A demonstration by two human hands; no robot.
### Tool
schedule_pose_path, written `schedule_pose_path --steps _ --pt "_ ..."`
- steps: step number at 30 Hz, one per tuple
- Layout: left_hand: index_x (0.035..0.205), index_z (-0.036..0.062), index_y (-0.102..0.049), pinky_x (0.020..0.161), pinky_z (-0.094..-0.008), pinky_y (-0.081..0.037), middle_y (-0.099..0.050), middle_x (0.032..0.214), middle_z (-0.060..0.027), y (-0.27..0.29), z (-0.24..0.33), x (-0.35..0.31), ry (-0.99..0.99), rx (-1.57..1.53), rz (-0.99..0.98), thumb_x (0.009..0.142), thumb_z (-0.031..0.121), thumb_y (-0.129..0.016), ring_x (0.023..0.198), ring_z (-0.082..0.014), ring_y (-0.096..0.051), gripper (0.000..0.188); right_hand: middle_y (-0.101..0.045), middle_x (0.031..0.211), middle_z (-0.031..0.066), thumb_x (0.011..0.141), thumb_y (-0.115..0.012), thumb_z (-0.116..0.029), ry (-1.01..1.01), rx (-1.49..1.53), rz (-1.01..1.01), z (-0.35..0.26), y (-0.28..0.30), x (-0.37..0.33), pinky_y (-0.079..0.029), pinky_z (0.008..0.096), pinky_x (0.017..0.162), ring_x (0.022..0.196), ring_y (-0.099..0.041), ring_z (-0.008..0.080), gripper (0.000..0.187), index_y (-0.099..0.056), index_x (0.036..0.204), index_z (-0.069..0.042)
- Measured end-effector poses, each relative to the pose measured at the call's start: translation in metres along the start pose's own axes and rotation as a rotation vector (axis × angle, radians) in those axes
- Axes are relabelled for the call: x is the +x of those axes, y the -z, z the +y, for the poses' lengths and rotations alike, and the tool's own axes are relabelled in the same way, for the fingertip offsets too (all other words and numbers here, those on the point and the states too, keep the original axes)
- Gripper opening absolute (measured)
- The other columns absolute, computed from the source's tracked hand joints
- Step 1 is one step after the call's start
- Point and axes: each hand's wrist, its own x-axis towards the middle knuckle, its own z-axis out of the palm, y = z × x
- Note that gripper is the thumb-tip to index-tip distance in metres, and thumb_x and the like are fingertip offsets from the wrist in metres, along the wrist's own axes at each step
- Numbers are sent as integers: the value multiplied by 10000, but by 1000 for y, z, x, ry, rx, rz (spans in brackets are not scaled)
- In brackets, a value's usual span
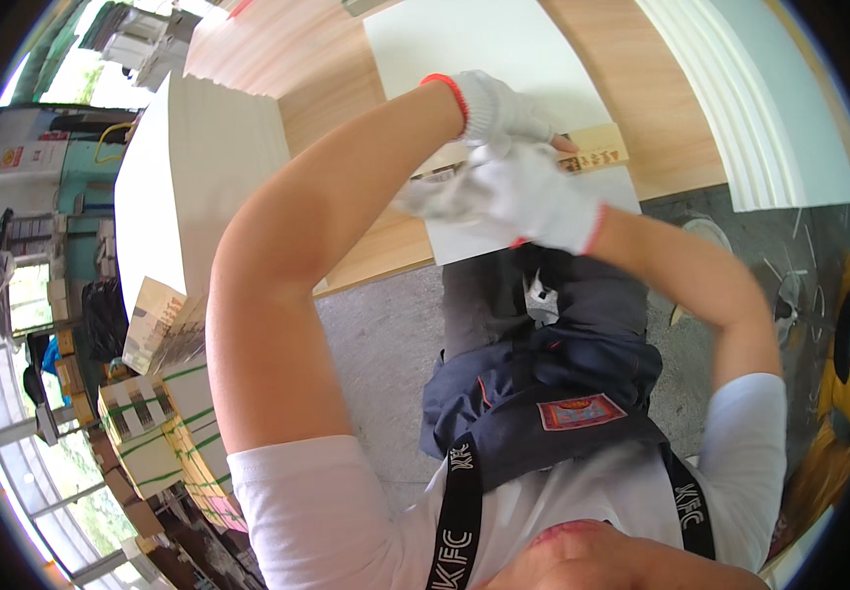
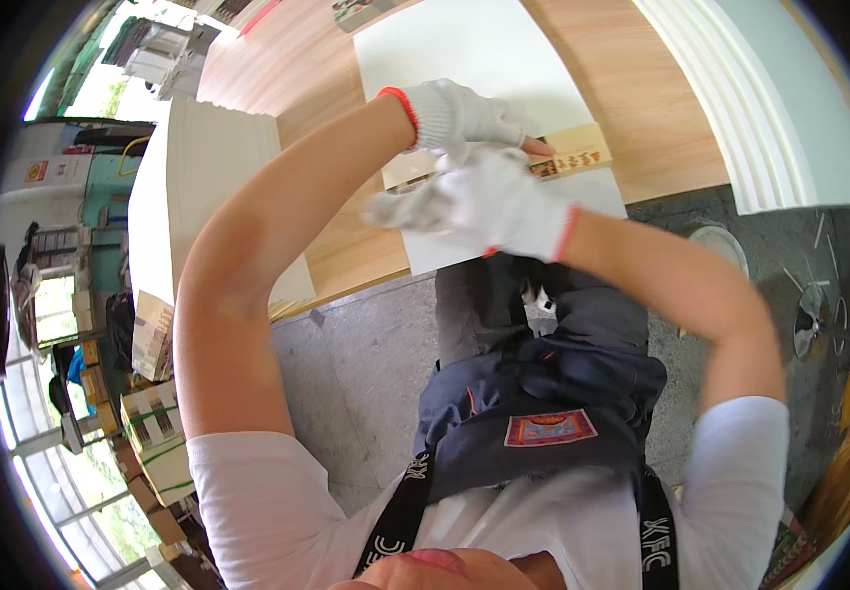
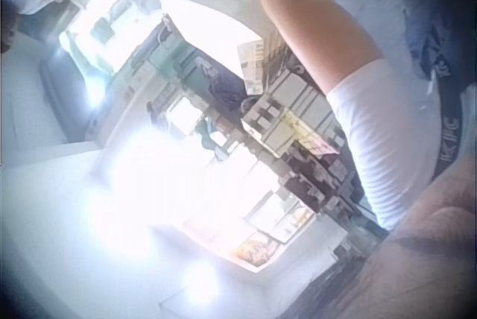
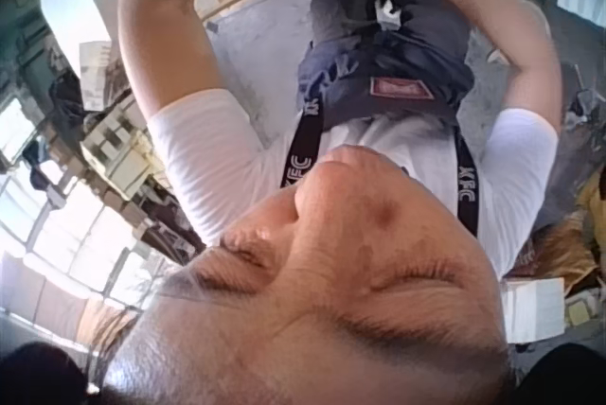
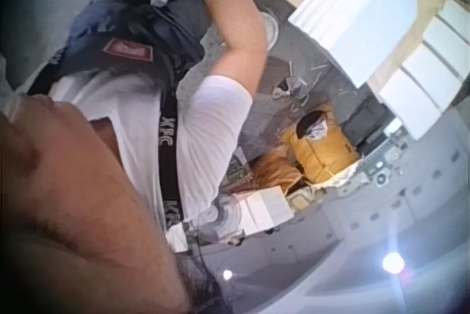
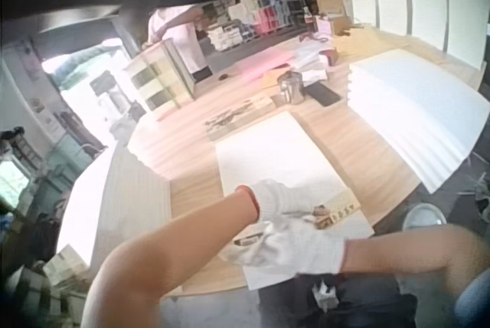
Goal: The person applies a white substance to the edges of rectangular boards using a brush. They dip the brush into a bucket, spread the substance on the board edges, and then place the boards onto a stack.
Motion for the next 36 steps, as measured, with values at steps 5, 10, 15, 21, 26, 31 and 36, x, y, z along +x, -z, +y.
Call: schedule_pose_path --steps 5,10,15,21,26,31,36 --pt "1453 595 -302 918 -422 -535 -483 1437 -43 4 4 7 183 -144 -164 679 -28 -753 1124 -320 -620 1092 -620 858 10 810 -631 -236 274 -500 -15 -44 -46 40 -464 420 780 845 -612 207 160 -673 943 -156" --pt "1455 585 -315 933 -440 -525 -470 1454 -58 13 12 -4 101 49 -118 724 13 -739 1145 -343 -610 1020 -618 842 22 791 -632 -180 351 -187 135 -5 -18 16 -480 377 759 831 -623 214 134 -703 901 -149" --pt "1470 575 -291 946 -424 -519 -472 1446 -86 14 15 -4 228 -109 -147 769 102 -720 1142 -332 -618 948 -604 833 30 736 -660 -222 342 -226 85 4 -13 6 -478 366 699 802 -612 227 90 -652 794 -152" --pt "1494 505 -295 912 -428 -530 -536 1356 -96 0 1 6 93 46 -55 751 137 -736 1102 -333 -634 939 -606 727 19 744 -619 -191 345 -362 198 -16 -21 21 -507 387 664 735 -639 210 36 -638 760 -164" --pt "1496 530 -260 822 -448 -550 -555 1293 -101 -2 7 5 139 256 -167 759 78 -738 1026 -344 -661 988 -617 834 -12 732 -706 -306 234 -334 -9 89 101 -77 -475 330 628 714 -615 175 170 -695 884 -232" --pt "1499 466 -306 783 -401 -564 -572 1207 -96 13 32 -8 104 201 -44 837 108 -688 990 -321 -671 844 -638 948 1 848 -652 -311 -8 -636 -92 125 139 -124 -475 372 726 886 -608 198 179 -712 994 -226" --pt "1411 300 -515 882 -350 -539 -550 1295 -90 -12 105 -6 519 329 120 831 98 -660 1211 -257 -565 632 -630 1262 53 865 -639 -365 -284 -688 -128 88 147 -81 -379 427 1064 1197 -544 239 380 -653 1231 -263"
